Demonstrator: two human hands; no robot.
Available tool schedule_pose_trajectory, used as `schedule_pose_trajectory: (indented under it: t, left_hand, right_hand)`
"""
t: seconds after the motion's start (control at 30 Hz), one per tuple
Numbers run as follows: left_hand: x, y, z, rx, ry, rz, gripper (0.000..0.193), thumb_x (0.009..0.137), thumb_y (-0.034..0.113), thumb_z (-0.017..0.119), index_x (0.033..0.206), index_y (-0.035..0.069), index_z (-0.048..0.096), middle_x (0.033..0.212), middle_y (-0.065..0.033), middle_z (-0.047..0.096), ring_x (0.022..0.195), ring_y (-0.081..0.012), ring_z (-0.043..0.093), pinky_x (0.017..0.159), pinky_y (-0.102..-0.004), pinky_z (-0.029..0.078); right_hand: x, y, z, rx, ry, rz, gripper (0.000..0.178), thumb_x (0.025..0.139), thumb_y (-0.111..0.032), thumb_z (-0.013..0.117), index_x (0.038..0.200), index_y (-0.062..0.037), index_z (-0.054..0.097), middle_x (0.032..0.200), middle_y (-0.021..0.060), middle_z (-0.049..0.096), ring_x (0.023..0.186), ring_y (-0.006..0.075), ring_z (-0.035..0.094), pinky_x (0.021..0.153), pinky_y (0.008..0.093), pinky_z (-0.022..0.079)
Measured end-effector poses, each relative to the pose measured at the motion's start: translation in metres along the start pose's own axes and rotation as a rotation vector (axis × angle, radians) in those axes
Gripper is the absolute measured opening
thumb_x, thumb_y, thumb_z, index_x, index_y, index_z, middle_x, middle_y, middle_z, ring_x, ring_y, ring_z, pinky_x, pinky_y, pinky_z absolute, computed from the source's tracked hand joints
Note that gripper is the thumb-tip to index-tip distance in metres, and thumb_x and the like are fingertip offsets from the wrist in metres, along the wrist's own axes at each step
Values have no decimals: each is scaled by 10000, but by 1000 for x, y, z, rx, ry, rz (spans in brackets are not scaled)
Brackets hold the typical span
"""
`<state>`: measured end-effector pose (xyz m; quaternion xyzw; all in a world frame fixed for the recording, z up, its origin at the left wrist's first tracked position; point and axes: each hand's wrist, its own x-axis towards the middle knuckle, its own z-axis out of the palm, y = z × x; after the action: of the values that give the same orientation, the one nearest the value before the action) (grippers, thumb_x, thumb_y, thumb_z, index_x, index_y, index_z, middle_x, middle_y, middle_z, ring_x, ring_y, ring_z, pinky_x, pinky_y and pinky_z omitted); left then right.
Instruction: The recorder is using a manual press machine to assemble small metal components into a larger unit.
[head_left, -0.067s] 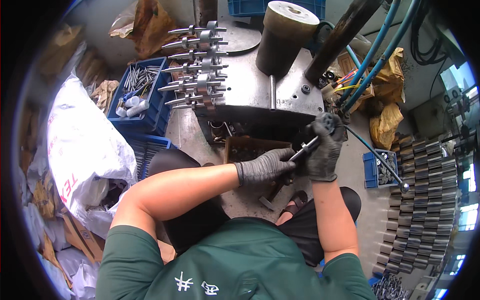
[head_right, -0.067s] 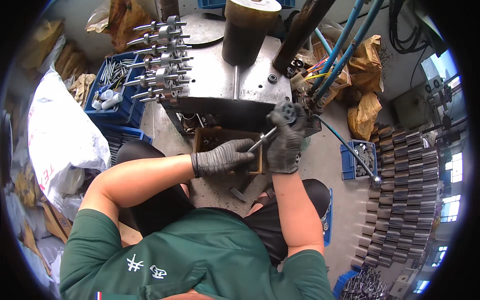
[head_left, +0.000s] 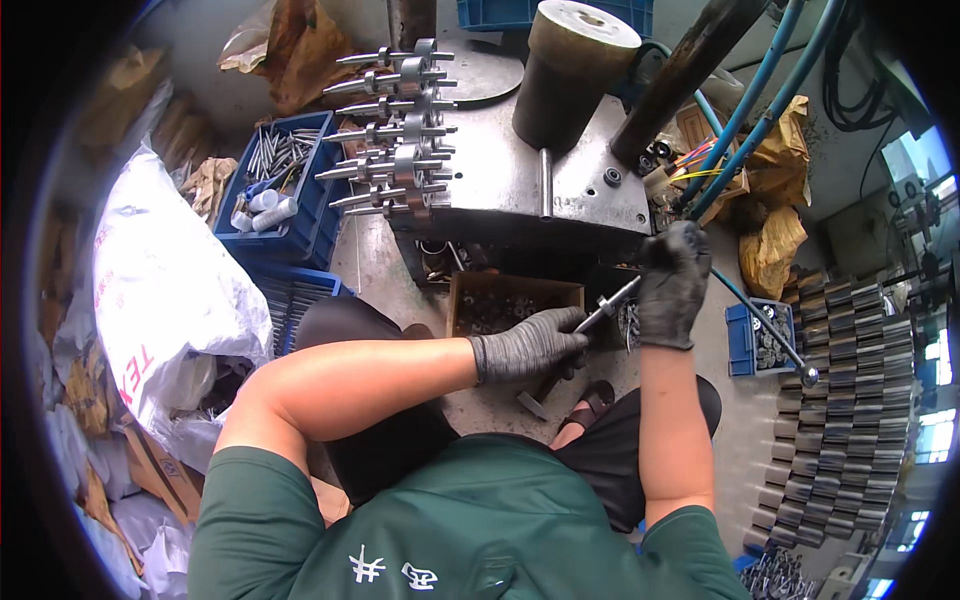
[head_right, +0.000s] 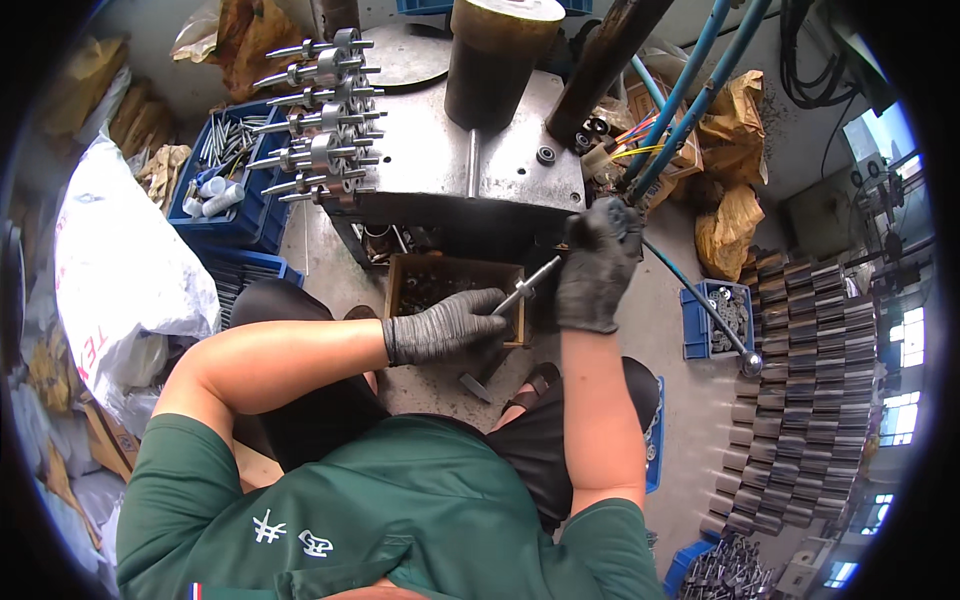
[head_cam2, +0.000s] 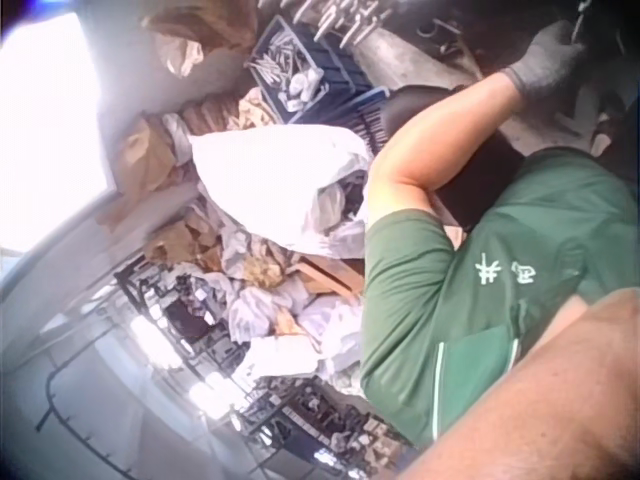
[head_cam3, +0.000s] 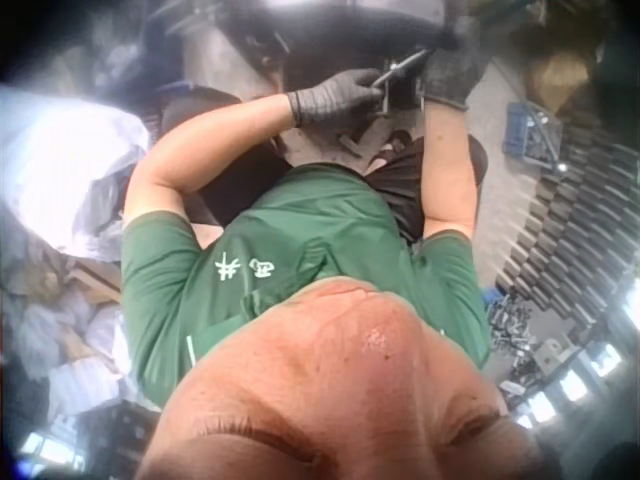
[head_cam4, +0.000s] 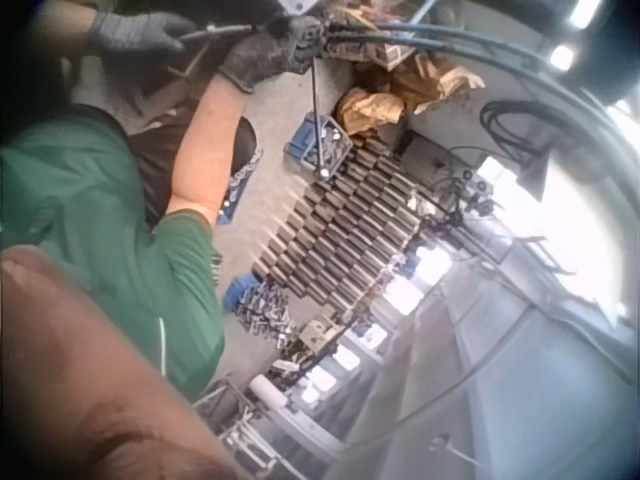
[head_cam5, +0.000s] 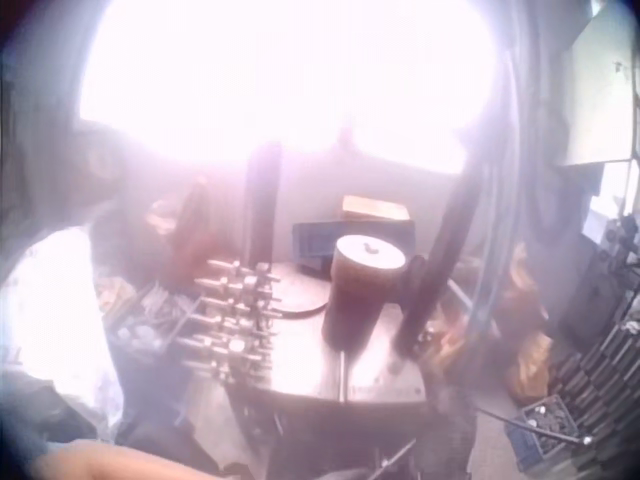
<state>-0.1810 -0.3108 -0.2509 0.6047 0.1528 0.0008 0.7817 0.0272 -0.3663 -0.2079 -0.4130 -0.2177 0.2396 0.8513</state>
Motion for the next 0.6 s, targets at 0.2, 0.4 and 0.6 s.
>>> schedule_pose_trajectory:
  t: [0.2, 0.4, 0.6]
  left_hand:
    - [0, -22, -12, -520, 165, -144, 190, 1032, 199, 583, 1159, 62, 555, 931, -97, 675, 757, -187, 688, 695, -342, 605]
    - [16, -26, -35, -721, 332, -177, 98, 1052, 166, 544, 1107, 114, 482, 853, -63, 573, 685, -169, 613, 564, -305, 561]
    - [32, -16, -44, -793, 352, -124, 84, 1033, 125, 549, 1089, 118, 485, 817, -54, 552, 664, -171, 589, 548, -292, 536]
  right_hand:
    - [17, -25, -41, 55, 84, 33, 409, 884, 68, 669, 1251, -79, 563, 1039, 88, 651, 915, 198, 682, 860, 383, 614]
    - [-18, -18, 10, -197, 24, 136, 309, 932, -167, 756, 1192, -33, 655, 967, 43, 664, 854, 132, 654, 783, 272, 544]
    - [0, -15, 12, -342, -98, 183, 248, 933, -209, 734, 1093, -25, 686, 884, 28, 654, 772, 97, 594, 748, 263, 508]
